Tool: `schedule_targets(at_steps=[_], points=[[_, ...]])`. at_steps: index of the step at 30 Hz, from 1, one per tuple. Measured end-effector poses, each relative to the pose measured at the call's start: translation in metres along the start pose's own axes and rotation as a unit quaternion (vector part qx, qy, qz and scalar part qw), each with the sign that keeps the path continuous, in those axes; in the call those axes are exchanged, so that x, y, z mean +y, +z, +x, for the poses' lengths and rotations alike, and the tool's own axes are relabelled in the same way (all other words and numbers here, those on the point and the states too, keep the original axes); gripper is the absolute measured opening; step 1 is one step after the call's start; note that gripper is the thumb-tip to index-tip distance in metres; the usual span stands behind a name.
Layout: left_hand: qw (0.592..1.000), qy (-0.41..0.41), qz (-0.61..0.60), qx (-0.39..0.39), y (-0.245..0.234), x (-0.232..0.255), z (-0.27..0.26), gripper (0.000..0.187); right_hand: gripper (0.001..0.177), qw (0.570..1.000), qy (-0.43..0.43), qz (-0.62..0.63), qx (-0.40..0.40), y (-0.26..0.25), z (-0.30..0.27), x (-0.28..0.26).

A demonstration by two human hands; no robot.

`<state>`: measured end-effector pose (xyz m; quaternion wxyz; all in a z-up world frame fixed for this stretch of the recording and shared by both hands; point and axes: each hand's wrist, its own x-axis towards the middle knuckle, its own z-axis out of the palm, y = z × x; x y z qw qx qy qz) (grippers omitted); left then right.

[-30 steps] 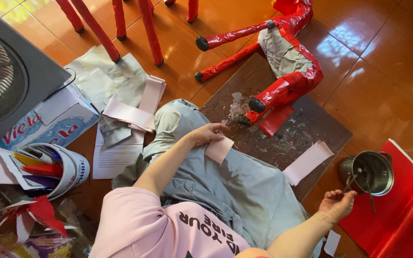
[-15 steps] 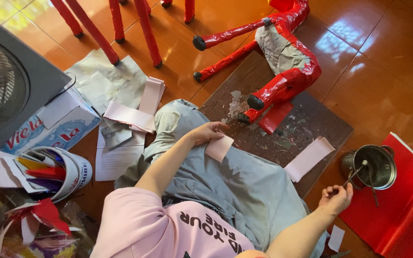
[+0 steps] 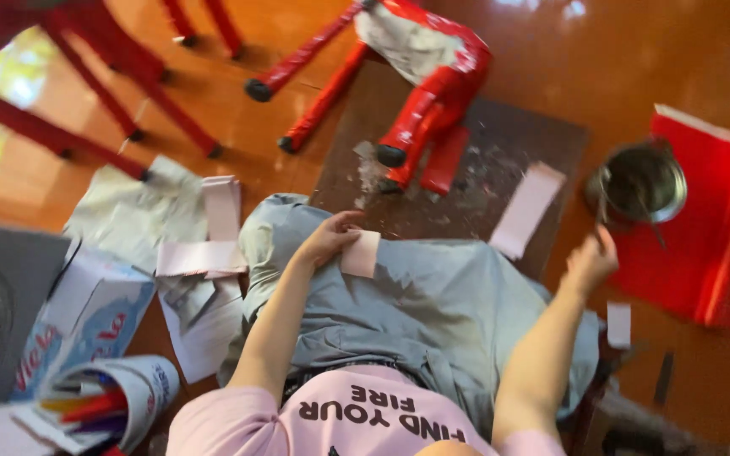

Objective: The person is decorating a paper-mache horse by applying glue and red paper.

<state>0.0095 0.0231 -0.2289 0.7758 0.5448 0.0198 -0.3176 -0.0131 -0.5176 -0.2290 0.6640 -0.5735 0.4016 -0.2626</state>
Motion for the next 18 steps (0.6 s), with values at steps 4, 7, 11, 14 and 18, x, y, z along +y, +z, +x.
schedule_targets(at_steps=[4, 7, 11, 14, 18], points=[[0.999, -0.021, 0.013, 0.037, -0.003, -0.006, 0.0, 0.056, 0.036, 0.997, -0.02, -0.052, -0.055, -0.002, -0.015, 0.004], [0.999, -0.025, -0.011, 0.038, -0.007, -0.006, -0.001, 0.055, 0.037, 0.997, -0.009, -0.021, -0.08, -0.002, -0.012, 0.016], [0.998, -0.032, -0.002, 0.05, -0.004, 0.004, -0.004, 0.059, 0.034, 0.995, -0.007, 0.025, -0.094, 0.0, 0.004, 0.037], [0.998, -0.031, 0.03, 0.046, -0.007, 0.003, -0.004, 0.054, 0.032, 0.994, 0.027, 0.034, -0.099, 0.005, -0.01, 0.016], [0.997, -0.058, 0.041, 0.037, -0.017, -0.006, 0.001, 0.038, 0.034, 0.994, 0.036, 0.008, -0.099, 0.007, -0.007, 0.015]])
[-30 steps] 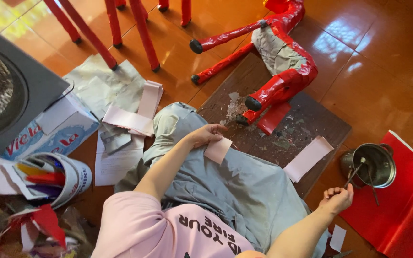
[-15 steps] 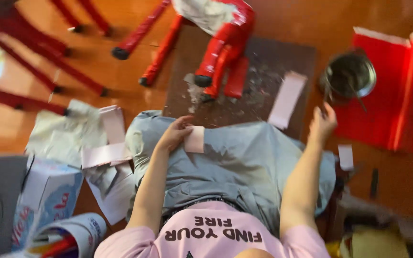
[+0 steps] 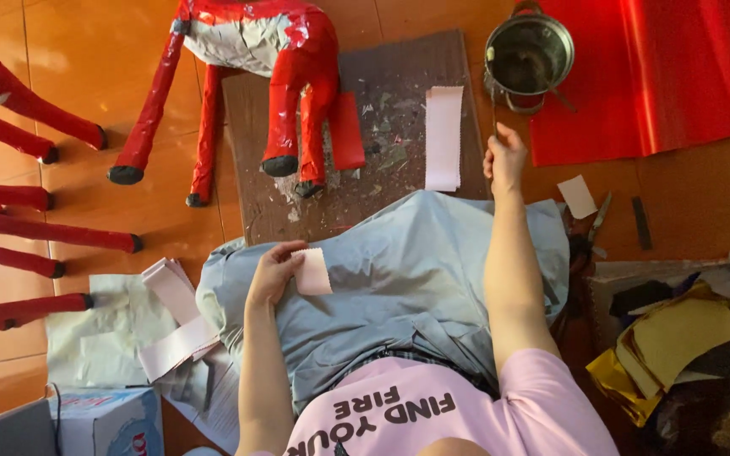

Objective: The person is decorating a paper-mache horse by applying glue and red paper.

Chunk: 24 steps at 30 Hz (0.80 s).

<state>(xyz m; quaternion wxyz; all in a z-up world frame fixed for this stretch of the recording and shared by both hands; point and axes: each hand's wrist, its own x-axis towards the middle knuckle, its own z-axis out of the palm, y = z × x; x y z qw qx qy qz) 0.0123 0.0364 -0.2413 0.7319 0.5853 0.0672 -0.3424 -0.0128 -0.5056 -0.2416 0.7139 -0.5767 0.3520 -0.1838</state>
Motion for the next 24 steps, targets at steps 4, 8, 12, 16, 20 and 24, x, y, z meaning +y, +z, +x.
schedule_targets(at_steps=[4, 8, 12, 16, 20, 24], points=[[1.0, -0.018, 0.0, 0.019, 0.006, 0.007, -0.004, 0.018, 0.031, 0.999, 0.031, 0.038, -0.013, -0.004, 0.017, 0.018], [0.999, -0.013, -0.017, 0.026, 0.013, 0.013, -0.008, 0.008, 0.023, 0.993, 0.057, 0.084, -0.051, -0.007, 0.027, 0.033], [0.998, -0.006, -0.05, 0.044, 0.003, -0.001, -0.001, 0.011, 0.023, 0.99, 0.051, 0.1, -0.089, -0.007, 0.02, 0.026], [0.996, -0.006, -0.074, 0.047, 0.009, 0.004, -0.001, 0.017, 0.022, 0.988, 0.049, 0.123, -0.075, -0.005, 0.016, 0.022], [0.995, -0.005, -0.088, 0.051, 0.017, 0.013, -0.004, 0.023, 0.02, 0.987, 0.106, 0.094, -0.078, -0.016, 0.028, 0.041], [0.993, 0.0, -0.11, 0.054, 0.027, 0.024, -0.011, 0.028, 0.019, 0.989, 0.062, 0.11, -0.074, -0.012, 0.023, 0.03]])
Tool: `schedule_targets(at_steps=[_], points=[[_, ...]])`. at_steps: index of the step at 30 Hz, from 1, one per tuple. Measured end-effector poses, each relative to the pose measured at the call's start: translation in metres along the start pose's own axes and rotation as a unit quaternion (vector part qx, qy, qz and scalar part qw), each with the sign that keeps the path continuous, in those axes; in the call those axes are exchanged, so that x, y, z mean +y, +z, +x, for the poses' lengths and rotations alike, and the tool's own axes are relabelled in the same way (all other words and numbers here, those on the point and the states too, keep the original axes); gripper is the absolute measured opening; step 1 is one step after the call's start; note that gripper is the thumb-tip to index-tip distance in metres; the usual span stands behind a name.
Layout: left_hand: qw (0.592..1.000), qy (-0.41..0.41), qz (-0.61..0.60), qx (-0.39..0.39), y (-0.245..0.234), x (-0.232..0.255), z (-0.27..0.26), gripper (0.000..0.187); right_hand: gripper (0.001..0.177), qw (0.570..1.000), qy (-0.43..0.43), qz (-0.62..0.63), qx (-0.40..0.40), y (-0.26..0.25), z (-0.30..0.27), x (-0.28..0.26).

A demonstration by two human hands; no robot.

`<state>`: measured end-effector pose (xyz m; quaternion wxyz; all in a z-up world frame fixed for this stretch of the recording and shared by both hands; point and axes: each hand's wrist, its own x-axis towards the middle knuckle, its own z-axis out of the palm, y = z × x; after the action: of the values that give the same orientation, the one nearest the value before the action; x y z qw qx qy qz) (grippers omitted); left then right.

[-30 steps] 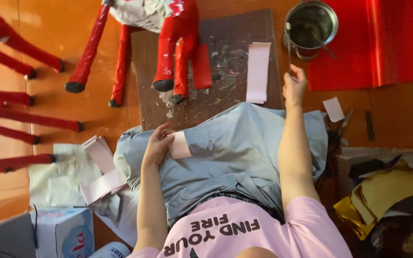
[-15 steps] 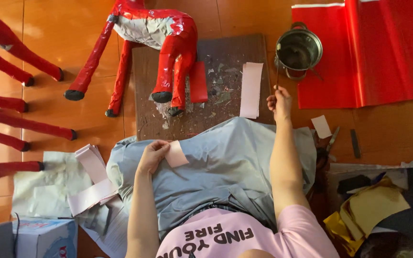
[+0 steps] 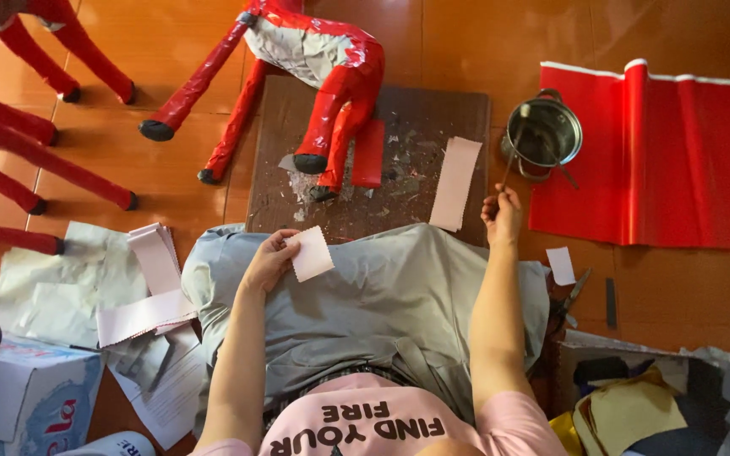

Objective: The person is decorating a paper-mache horse by applying glue and red paper.

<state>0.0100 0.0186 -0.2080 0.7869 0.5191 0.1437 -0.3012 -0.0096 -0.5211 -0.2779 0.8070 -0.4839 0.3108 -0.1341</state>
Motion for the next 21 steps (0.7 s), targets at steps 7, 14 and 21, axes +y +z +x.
schedule_targets(at_steps=[7, 14, 21], points=[[0.998, 0.022, 0.058, -0.033, -0.016, -0.015, 0.013, 0.029, 0.015, 0.999, 0.018, 0.021, -0.031, -0.004, -0.002, -0.004], [0.989, 0.053, -0.131, -0.047, -0.016, -0.016, 0.007, 0.02, 0.023, 0.982, -0.004, 0.028, -0.189, 0.061, -0.061, -0.081], [0.95, 0.076, -0.295, -0.064, 0.005, -0.001, -0.02, 0.027, 0.026, 0.941, -0.066, -0.15, -0.296, 0.131, -0.199, -0.1]])
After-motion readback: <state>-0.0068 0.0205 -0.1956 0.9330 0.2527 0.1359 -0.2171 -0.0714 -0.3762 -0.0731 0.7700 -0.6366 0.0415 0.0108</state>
